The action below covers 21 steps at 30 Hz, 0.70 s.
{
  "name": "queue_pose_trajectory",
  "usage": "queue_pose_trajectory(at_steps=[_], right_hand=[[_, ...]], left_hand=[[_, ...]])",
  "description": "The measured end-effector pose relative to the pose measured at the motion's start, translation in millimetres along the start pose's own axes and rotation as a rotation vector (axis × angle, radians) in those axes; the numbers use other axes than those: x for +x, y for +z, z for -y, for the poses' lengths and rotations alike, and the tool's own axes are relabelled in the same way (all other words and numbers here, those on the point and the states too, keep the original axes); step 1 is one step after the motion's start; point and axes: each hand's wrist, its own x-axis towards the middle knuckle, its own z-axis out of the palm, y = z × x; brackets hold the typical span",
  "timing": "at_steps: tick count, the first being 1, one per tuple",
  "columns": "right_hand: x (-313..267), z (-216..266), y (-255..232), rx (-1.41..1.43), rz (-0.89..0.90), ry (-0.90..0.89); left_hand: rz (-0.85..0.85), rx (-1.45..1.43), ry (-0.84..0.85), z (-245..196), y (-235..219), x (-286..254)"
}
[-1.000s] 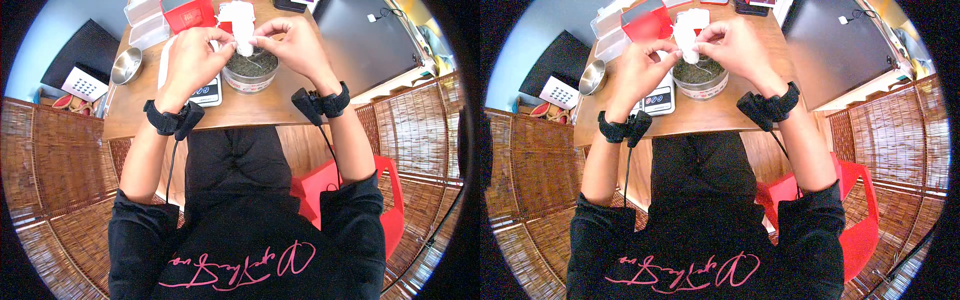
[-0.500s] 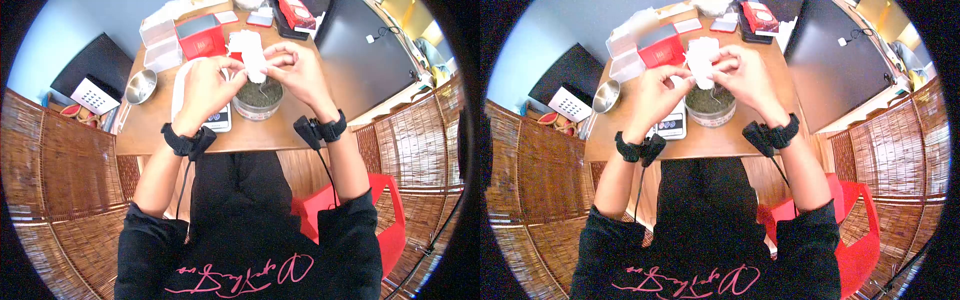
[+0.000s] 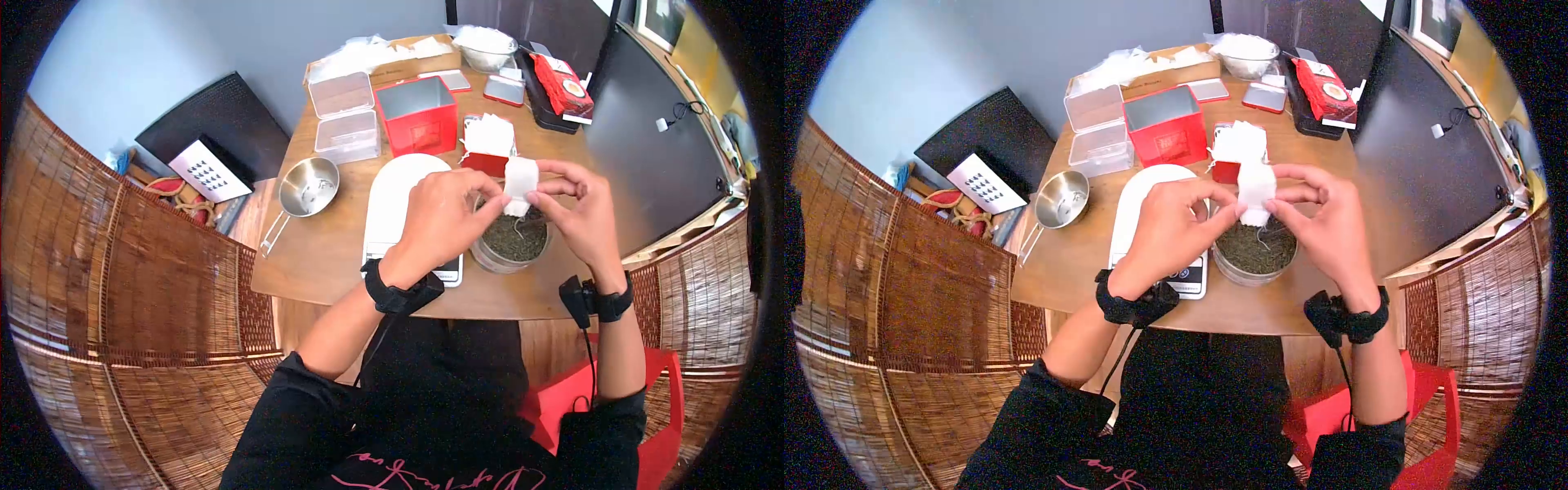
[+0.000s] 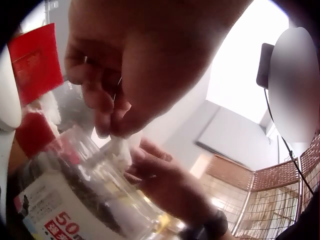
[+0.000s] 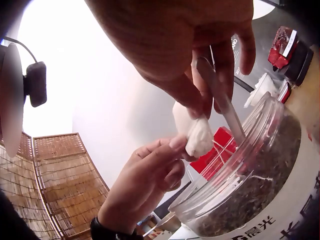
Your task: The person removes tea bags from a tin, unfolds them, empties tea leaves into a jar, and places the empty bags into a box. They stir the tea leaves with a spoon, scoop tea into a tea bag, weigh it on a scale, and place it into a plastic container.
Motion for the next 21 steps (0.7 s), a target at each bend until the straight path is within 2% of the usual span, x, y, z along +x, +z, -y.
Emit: queue_pose_trajectory(at_steps=[6,8,10,14,17,21], right_hand=[[6,-5,-2,0.006,-0.019,0.049],[6,-4,-1,0.041,-0.011,0.066],[8,-2,-5,0.045,-0.019,0.063],[10,-8,-6,0.118,-0.047,0.085],[11,-2,-4,0.020,-0.012,0.021],[16,-1,-4,0.006,0.030,0.065]], left_hand=[[0.060,-0.116,-0.004,-2,-1,6],[0.095,-0.018,0.060,4,1,7],[0.073,-0.046,0.112,16,6,9],[0.096,-0.059,0.010,12,2,12],[0.022,-0.077,0.135,11,8,12],[0.076,-0.104,0.065,19,11,12]])
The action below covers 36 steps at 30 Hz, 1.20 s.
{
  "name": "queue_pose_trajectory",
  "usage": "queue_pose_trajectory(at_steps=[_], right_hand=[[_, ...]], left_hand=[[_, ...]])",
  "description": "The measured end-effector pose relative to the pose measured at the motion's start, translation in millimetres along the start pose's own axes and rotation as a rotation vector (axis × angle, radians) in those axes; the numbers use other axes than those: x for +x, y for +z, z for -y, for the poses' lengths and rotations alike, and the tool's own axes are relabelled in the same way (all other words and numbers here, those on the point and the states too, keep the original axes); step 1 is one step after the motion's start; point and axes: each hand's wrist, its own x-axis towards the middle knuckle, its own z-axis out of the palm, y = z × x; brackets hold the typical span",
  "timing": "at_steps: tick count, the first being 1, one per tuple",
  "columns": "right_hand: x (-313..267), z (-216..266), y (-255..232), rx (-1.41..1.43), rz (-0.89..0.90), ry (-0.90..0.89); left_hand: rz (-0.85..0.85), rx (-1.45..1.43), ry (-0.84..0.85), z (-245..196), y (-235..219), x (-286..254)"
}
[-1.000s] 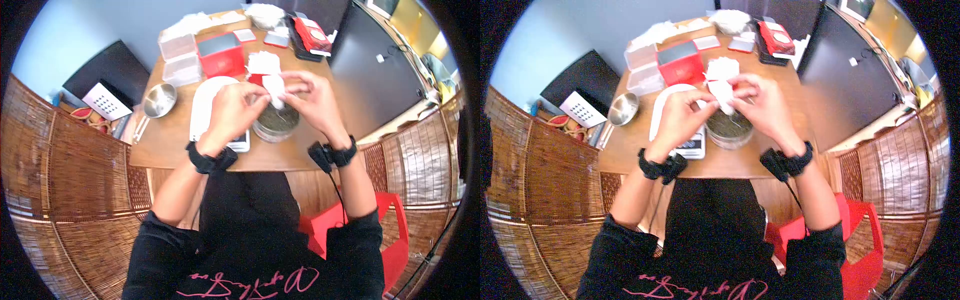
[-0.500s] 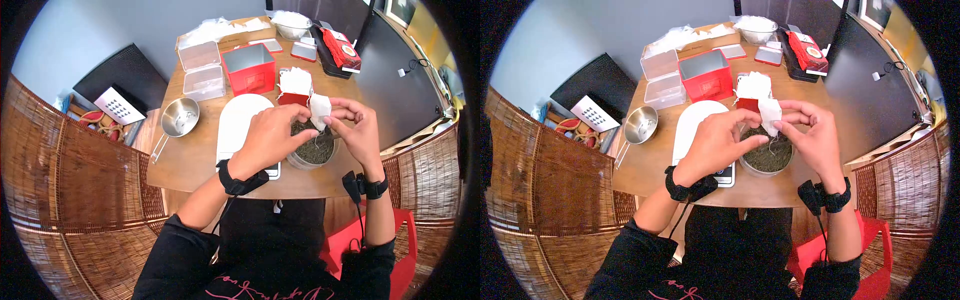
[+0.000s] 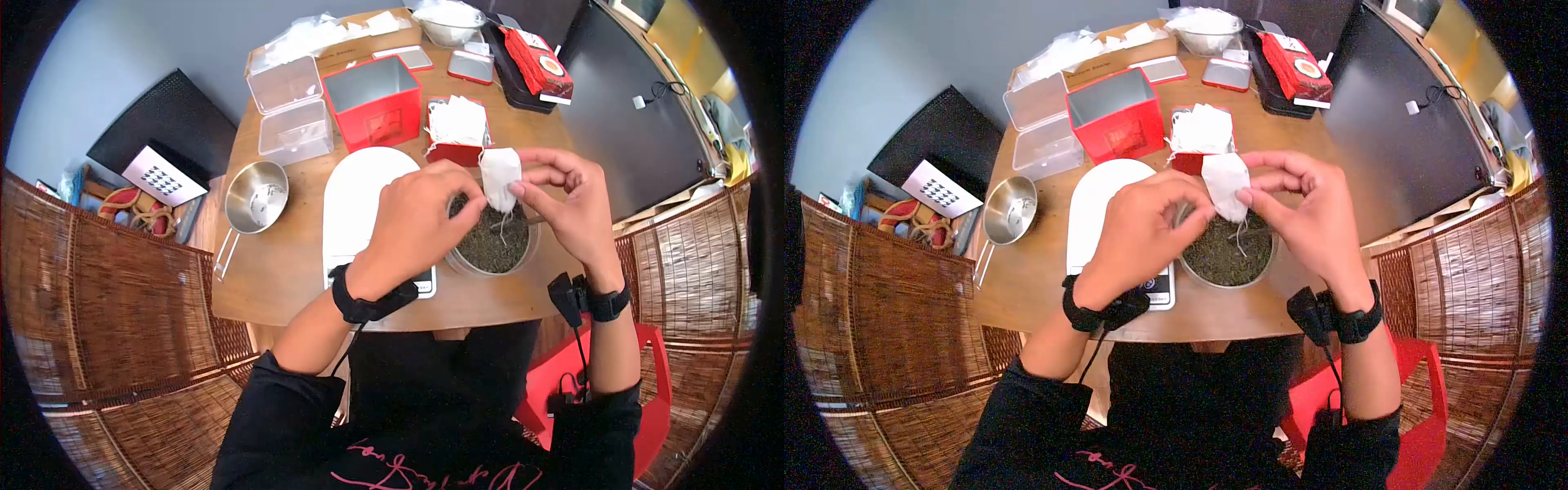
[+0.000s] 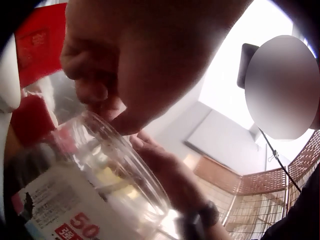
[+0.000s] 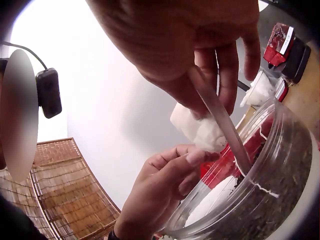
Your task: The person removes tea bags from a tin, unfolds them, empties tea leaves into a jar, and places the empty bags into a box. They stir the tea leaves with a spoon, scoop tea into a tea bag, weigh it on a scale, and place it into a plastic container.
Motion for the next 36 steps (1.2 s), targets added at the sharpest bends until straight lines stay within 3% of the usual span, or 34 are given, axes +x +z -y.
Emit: queue_pose_trajectory(at_steps=[3,7,12,15,17,21,24,26,29,31,36], right_hand=[[2,-4,-1,0.057,-0.026,0.005],[1,-5,-2,0.045,0.005,-0.011],[-1,-8,-8,0.054,0.006,0.021],[3,-9,-11,0.124,0.021,0.148],[5,-11,-11,0.218,0.010,0.094],[-3,-18,-18,0.246,0.008,0.069],[-17,-21,-23,0.104,0.039,-0.057],[-23,-24,-25,-0.211,0.071,-0.239],[-29,-22,-20,-0.214,0.066,-0.154],[-29,-24,-14,-0.166,0.031,-0.105],[-30,-33,-5,-0.088,-0.007,-0.041]], left_hand=[[-0.003,-0.048,-0.048,-1,-3,2],[-0.016,0.020,0.096,5,7,3],[-0.004,-0.051,-0.010,-2,2,3],[0.087,-0.023,-0.080,-4,-5,3],[0.093,-0.090,-0.186,-5,-7,4],[0.067,-0.208,-0.202,7,-14,3],[0.118,-0.277,-0.308,14,-22,3],[0.080,-0.396,-0.313,21,-23,5],[0.052,-0.557,-0.302,28,-31,12],[0.021,-0.544,-0.385,29,-38,19],[0.067,-0.419,-0.408,49,-56,26]])
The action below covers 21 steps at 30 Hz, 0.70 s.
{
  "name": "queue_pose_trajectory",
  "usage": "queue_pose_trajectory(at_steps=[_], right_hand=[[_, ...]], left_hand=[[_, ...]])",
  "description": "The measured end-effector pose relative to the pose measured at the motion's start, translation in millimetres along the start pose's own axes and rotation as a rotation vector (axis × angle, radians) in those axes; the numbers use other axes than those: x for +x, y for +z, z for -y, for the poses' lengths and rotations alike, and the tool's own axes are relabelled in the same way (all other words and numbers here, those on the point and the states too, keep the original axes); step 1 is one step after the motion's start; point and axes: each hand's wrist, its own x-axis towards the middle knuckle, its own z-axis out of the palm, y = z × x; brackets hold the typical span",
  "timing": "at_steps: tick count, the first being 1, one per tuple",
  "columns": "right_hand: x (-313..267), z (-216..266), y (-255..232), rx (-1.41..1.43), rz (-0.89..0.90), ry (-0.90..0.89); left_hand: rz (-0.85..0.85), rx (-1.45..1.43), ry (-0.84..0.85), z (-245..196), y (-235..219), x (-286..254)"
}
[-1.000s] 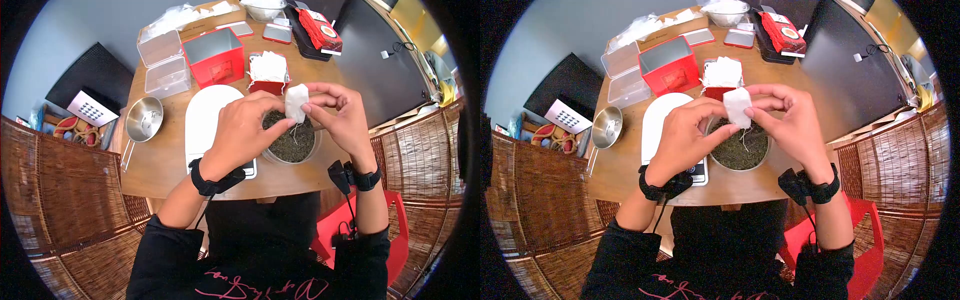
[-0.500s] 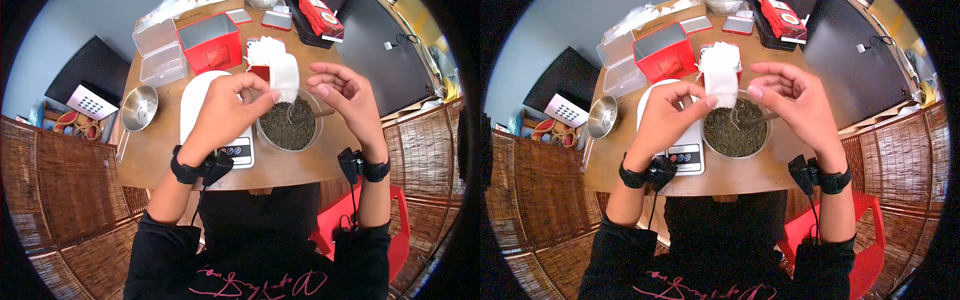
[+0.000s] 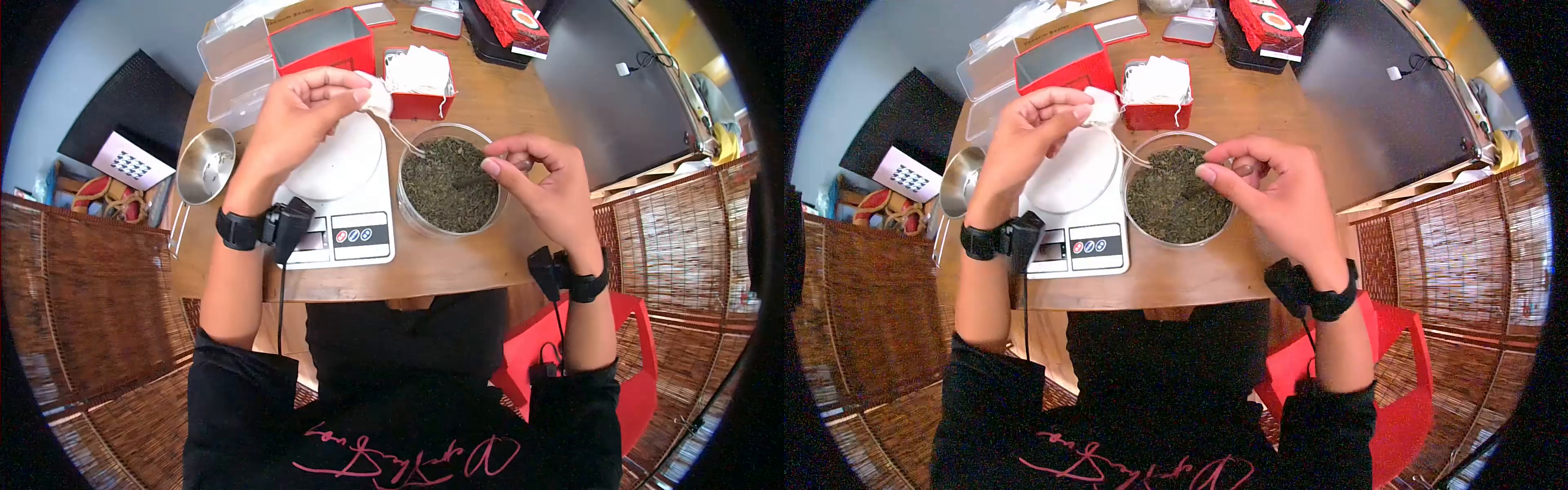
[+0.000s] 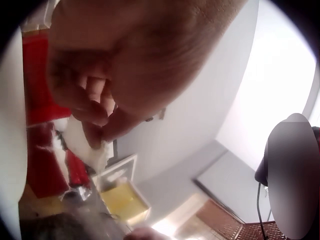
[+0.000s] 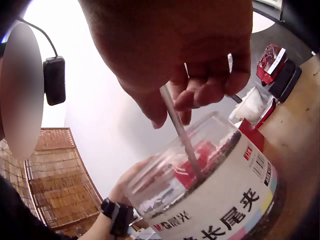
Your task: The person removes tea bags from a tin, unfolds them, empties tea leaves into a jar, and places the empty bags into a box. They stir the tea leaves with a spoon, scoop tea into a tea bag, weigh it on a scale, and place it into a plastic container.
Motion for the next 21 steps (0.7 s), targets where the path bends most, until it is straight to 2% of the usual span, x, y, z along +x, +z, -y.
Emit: queue_pose_trajectory(at_steps=[3,6,9,13,21], right_hand=[[-2,-8,9,-0.035,-0.053,0.003],[2,-13,21,-0.066,-0.175,-0.085],[13,-11,31,-0.069,-0.193,-0.131],[35,-8,35,-0.062,-0.173,-0.193],[66,-7,34,-0.060,-0.001,-0.164]], left_hand=[[-0.055,0.036,0.013,10,-14,-1],[-0.062,-0.014,0.034,9,-27,-8],[-0.104,0.004,0.038,7,-34,-10],[-0.180,-0.036,-0.023,3,-37,-11],[-0.231,-0.012,-0.008,17,-42,-8]])
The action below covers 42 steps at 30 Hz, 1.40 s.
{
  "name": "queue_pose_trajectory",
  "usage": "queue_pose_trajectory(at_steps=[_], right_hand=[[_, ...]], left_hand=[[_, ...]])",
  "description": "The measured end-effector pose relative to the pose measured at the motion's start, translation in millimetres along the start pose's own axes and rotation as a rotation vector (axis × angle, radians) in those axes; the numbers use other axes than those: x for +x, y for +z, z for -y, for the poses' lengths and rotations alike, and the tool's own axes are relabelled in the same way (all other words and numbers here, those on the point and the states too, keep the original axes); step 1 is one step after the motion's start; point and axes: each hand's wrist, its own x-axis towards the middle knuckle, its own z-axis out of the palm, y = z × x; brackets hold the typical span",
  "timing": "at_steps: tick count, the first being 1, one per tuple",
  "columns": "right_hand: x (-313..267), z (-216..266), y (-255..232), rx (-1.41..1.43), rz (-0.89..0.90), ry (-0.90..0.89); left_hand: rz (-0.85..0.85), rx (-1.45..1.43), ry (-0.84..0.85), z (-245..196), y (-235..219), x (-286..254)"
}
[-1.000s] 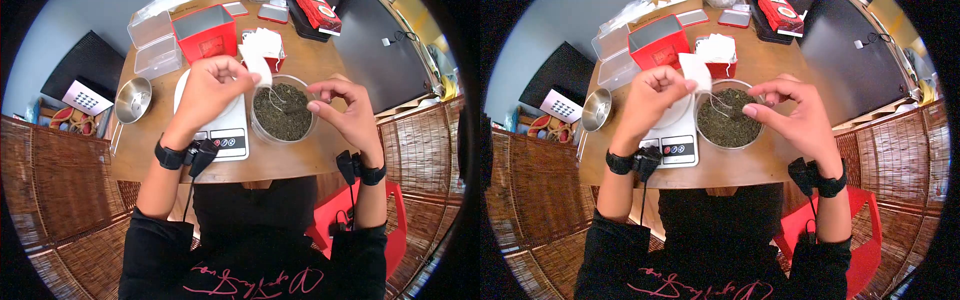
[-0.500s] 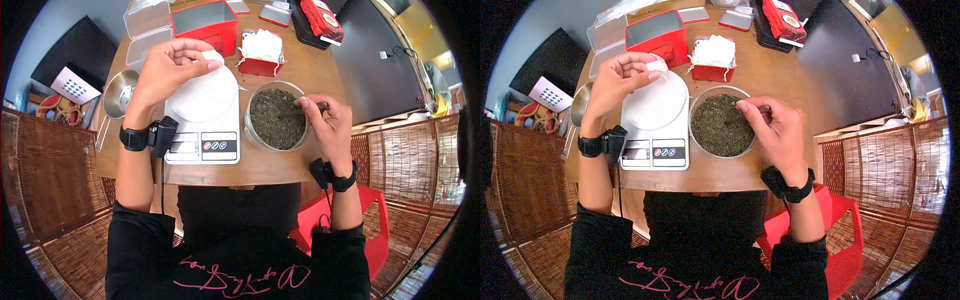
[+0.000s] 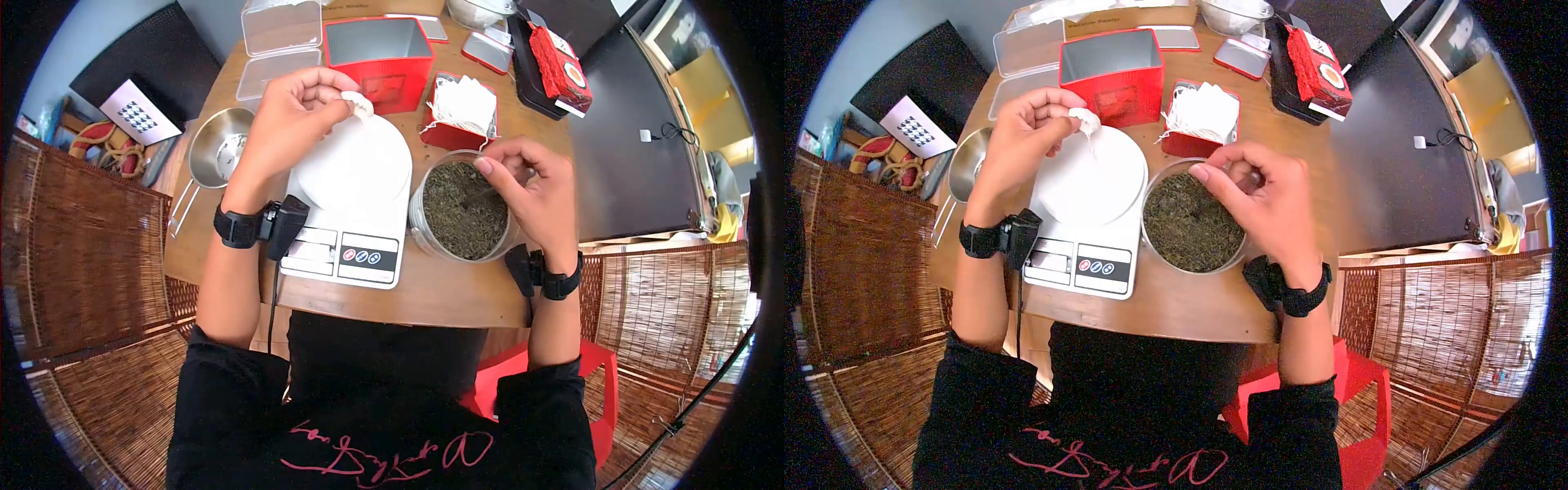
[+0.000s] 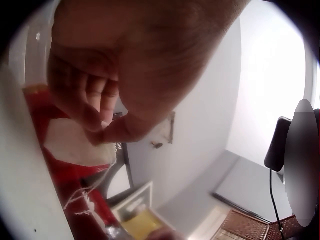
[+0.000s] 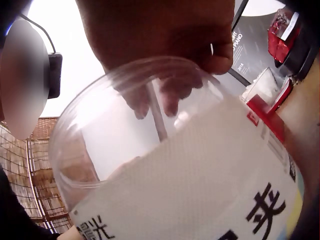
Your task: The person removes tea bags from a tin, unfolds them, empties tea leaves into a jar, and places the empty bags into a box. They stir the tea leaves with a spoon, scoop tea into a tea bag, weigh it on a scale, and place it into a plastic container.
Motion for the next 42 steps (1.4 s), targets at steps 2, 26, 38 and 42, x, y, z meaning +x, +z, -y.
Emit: queue_pose_trajectory(at_steps=[2,26,38,42], right_hand=[[-2,-5,-1,0.041,-0.021,0.001],[-22,-30,-21,0.222,0.097,0.079],[-20,-14,-33,0.324,-0.487,-0.350],[-36,45,-80,0.617,-0.262,-0.534]], left_hand=[[-0.018,0.001,-0.001,2,-1,2],[-0.054,0.038,-0.070,1,10,-3],[0.044,0.018,-0.025,9,11,1],[0.043,0.044,-0.048,10,12,3]])
